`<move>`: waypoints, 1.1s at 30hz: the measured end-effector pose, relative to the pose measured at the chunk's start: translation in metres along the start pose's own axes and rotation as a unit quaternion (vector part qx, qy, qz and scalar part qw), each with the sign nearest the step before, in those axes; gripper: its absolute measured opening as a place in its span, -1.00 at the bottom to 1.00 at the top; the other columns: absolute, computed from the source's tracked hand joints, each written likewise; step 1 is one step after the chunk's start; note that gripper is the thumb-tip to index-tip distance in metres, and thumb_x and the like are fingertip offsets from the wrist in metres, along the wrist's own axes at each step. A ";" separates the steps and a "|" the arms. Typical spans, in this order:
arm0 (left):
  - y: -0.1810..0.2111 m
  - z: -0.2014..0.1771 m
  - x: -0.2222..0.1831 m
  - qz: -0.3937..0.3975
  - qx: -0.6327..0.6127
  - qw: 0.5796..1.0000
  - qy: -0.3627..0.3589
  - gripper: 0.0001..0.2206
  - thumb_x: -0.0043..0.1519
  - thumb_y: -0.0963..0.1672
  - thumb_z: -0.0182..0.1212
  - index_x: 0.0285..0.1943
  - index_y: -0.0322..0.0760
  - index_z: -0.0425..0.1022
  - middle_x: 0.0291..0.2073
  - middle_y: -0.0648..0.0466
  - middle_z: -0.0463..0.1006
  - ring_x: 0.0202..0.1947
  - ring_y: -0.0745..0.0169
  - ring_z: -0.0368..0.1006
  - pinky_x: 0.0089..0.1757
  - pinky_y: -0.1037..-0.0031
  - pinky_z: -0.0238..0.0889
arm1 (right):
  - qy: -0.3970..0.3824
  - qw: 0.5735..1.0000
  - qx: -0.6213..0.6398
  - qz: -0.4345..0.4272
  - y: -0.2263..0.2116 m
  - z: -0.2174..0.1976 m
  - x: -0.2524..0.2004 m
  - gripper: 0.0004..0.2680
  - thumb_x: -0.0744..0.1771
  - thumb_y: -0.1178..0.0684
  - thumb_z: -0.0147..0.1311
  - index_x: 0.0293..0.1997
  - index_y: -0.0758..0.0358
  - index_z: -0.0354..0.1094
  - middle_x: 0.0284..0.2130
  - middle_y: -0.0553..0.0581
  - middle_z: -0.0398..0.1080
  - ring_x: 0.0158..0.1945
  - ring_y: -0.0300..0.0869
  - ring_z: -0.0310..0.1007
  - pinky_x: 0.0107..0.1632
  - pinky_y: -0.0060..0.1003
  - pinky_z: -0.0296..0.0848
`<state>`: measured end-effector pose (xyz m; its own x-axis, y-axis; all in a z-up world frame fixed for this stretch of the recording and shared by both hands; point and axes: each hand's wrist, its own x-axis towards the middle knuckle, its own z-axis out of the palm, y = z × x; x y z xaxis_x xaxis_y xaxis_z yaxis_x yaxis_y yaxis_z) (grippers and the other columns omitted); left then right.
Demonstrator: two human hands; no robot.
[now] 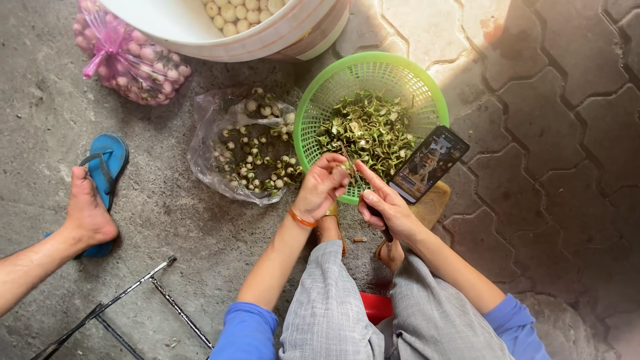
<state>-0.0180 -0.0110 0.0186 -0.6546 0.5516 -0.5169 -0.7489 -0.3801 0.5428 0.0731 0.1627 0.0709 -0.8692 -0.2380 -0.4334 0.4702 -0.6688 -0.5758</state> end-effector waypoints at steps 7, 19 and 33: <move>-0.030 -0.005 -0.021 0.008 -0.021 0.999 0.042 -0.69 0.20 -0.20 0.41 0.09 -0.38 0.47 -0.30 0.03 0.58 -0.46 0.46 0.40 -0.53 0.75 0.24 | -0.019 0.979 -0.191 -0.062 0.012 -0.018 0.007 -0.55 0.39 0.17 -0.05 0.51 0.14 -0.02 -0.66 0.20 0.37 -0.73 -0.25 0.24 -0.70 -0.49 0.18; -0.029 -0.010 -0.023 0.121 0.124 0.984 0.035 -0.69 0.17 -0.12 0.47 -0.08 -0.55 0.58 -0.56 -0.07 0.51 -0.67 0.41 0.34 -0.58 0.62 0.26 | -0.010 0.931 -0.333 -0.151 0.011 -0.026 0.008 -0.74 0.34 0.19 0.13 0.15 0.30 0.25 -0.69 0.08 0.30 -0.70 -0.27 0.19 -0.62 -0.44 0.16; -0.002 0.040 -0.040 0.266 0.423 0.866 0.025 -0.81 0.27 -0.07 0.37 -0.12 -0.28 0.61 -0.36 0.01 0.59 -0.41 0.32 0.42 -0.31 0.46 0.37 | 0.012 0.983 -0.153 -0.102 0.024 -0.036 0.000 -0.83 0.39 0.24 0.01 0.06 0.28 0.12 -0.62 0.06 0.27 -0.66 -0.37 0.13 -0.61 -0.53 0.14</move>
<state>0.0138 -0.0025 0.0643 -0.9036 0.4239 -0.0613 -0.0102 0.1218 0.9925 0.0893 0.1719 0.0323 -0.9480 -0.1024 -0.3013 0.3138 -0.4577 -0.8319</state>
